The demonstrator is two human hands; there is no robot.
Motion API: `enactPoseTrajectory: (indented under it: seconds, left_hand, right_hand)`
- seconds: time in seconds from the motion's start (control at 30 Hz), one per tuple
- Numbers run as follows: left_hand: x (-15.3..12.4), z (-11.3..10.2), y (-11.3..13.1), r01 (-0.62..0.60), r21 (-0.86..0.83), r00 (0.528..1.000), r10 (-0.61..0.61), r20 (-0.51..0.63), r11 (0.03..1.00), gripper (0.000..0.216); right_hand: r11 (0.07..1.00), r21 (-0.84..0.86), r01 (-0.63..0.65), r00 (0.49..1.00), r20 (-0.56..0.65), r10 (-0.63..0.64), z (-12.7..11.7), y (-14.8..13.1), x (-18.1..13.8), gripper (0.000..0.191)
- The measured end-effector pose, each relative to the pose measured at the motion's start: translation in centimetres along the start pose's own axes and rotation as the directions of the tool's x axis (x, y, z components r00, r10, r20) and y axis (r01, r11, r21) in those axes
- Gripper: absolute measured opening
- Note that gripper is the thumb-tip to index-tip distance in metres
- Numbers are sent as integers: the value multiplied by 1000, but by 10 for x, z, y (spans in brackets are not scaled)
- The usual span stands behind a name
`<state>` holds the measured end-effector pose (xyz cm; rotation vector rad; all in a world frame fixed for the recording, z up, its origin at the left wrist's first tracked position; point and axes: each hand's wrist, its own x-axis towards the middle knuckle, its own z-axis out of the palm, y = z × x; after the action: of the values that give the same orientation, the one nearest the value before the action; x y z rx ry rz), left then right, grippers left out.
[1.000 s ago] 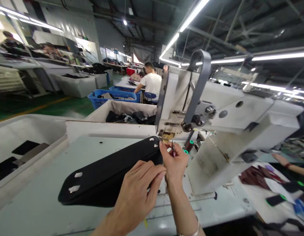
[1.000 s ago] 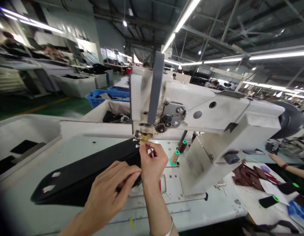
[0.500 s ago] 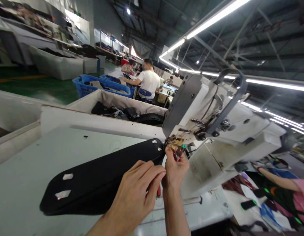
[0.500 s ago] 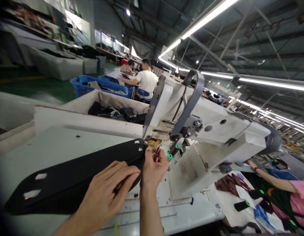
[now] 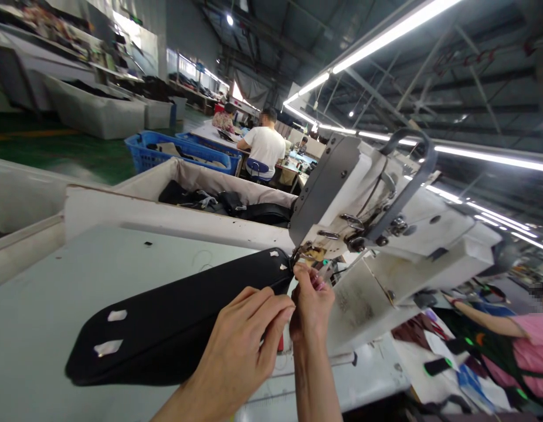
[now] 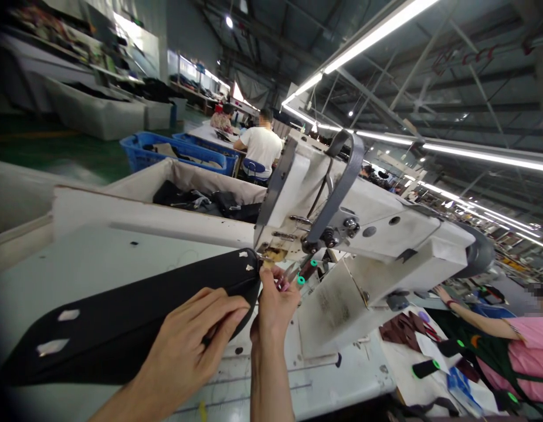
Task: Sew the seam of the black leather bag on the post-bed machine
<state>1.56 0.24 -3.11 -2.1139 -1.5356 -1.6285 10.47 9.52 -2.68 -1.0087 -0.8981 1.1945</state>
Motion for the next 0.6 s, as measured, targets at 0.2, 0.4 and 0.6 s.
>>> enactPoseTrajectory:
  seconds: [0.2, 0.4, 0.6]
  left_hand:
    - [0, 0, -1, 9, 1, 1000, -9, 13, 1000, 12]
    - [0, 3, -3, -9, 16, 1000, 9, -18, 1000, 12]
    - [-1, 4, -3, -4, 45, 1000, 5, -25, 999, 12]
  right_hand:
    - [999, 15, 37, 999, 25, -38, -3, -1, -1, 29]
    - [998, 49, -37, 998, 51, 34, 0, -3, 2, 33]
    - [945, 161, -286, 947, 197, 253, -4, -8, 4, 44]
